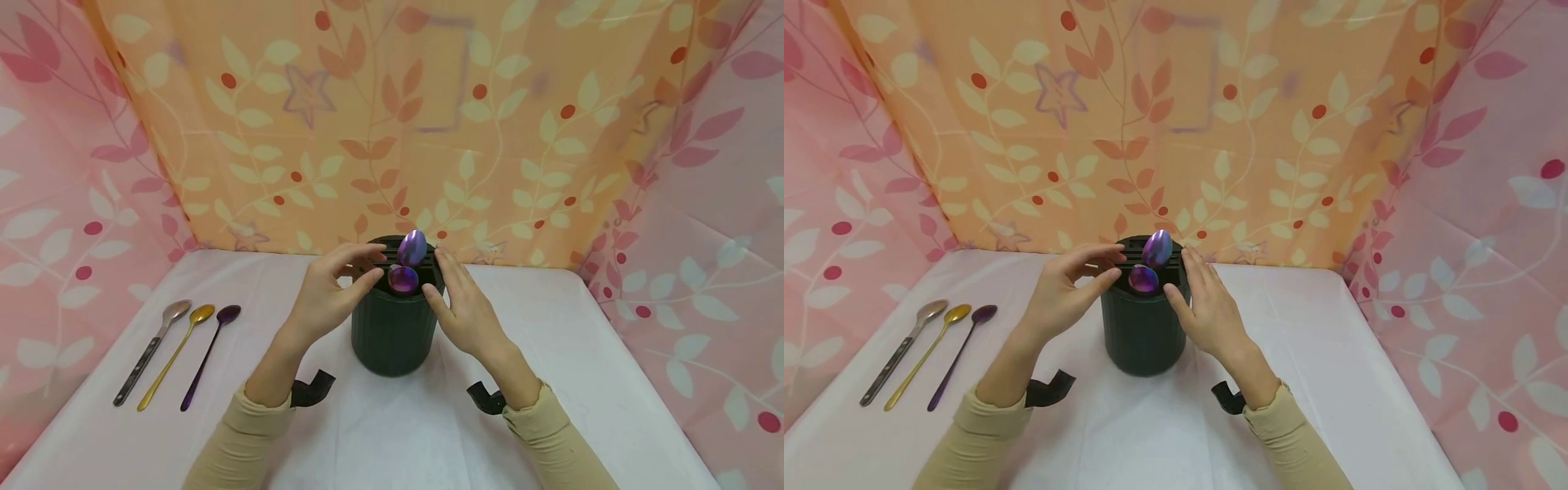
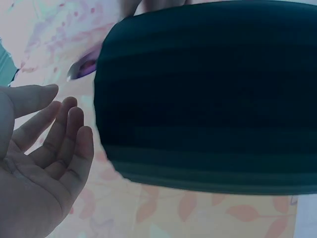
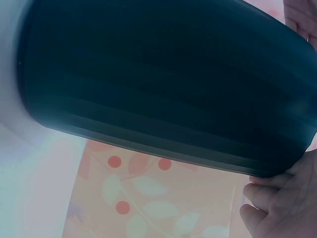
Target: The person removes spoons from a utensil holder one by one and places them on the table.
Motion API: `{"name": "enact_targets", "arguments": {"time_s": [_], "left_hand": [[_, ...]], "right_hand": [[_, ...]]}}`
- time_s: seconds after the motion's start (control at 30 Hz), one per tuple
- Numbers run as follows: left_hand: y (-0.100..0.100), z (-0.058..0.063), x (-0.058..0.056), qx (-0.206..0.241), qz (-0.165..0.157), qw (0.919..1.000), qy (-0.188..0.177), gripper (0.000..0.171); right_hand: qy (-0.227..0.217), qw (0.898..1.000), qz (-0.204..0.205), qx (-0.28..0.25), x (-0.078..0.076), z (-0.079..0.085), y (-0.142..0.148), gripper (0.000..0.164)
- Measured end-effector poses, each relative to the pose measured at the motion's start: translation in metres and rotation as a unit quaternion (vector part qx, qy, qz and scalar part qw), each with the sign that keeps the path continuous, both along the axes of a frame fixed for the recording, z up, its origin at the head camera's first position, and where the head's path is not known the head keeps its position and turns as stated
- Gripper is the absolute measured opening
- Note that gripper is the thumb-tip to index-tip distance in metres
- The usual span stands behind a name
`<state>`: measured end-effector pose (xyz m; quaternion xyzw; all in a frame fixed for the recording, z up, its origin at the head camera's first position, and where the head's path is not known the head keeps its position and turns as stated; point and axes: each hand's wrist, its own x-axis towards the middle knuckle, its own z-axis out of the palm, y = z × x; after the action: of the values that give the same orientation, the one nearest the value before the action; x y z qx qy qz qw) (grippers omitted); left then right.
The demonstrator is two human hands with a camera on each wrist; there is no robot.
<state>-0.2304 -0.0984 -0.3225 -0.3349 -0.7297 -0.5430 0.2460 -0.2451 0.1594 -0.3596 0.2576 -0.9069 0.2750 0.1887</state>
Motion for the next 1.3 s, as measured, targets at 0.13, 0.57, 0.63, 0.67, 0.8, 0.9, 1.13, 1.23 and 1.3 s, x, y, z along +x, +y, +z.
{"name": "enact_targets", "arguments": {"time_s": [0.13, 0.57, 0.63, 0.67, 0.8, 0.9, 1.13, 1.23, 1.3], "left_hand": [[0.007, -0.002, 0.002, -0.01, -0.008, 0.9999, -0.005, 0.033], [0.018, -0.001, 0.003, -0.025, -0.021, 0.9994, -0.008, 0.028], [0.019, -0.001, 0.002, -0.021, -0.026, 0.9994, -0.011, 0.027], [0.02, -0.001, 0.002, -0.019, -0.029, 0.9993, -0.014, 0.027], [0.022, -0.001, 0.002, -0.008, -0.038, 0.9989, -0.025, 0.025], [0.022, 0.0, 0.003, -0.003, -0.037, 0.9987, -0.036, 0.024], [0.02, 0.003, 0.003, 0.013, -0.036, 0.9974, -0.061, 0.024], [0.018, 0.006, 0.004, 0.03, -0.038, 0.9972, -0.057, 0.026], [0.018, 0.009, 0.005, 0.043, -0.036, 0.9971, -0.052, 0.026]], "right_hand": [[-0.006, 1.0, 0.001, -0.001, 0.0, 0.001, 0.0, 0.073], [-0.007, 1.0, -0.005, 0.004, 0.0, 0.001, 0.0, 0.073], [-0.006, 1.0, -0.006, 0.004, 0.0, 0.001, 0.0, 0.073], [-0.006, 1.0, -0.006, 0.004, 0.0, 0.001, 0.0, 0.073], [-0.005, 1.0, -0.004, 0.005, 0.0, 0.0, 0.0, 0.073], [-0.004, 1.0, -0.003, 0.005, 0.0, 0.0, 0.0, 0.073], [-0.003, 1.0, -0.002, 0.004, 0.0, 0.0, 0.0, 0.072], [-0.004, 1.0, -0.002, 0.004, 0.001, 0.0, 0.0, 0.072], [-0.004, 1.0, -0.003, 0.003, 0.001, 0.0, 0.0, 0.072]]}}
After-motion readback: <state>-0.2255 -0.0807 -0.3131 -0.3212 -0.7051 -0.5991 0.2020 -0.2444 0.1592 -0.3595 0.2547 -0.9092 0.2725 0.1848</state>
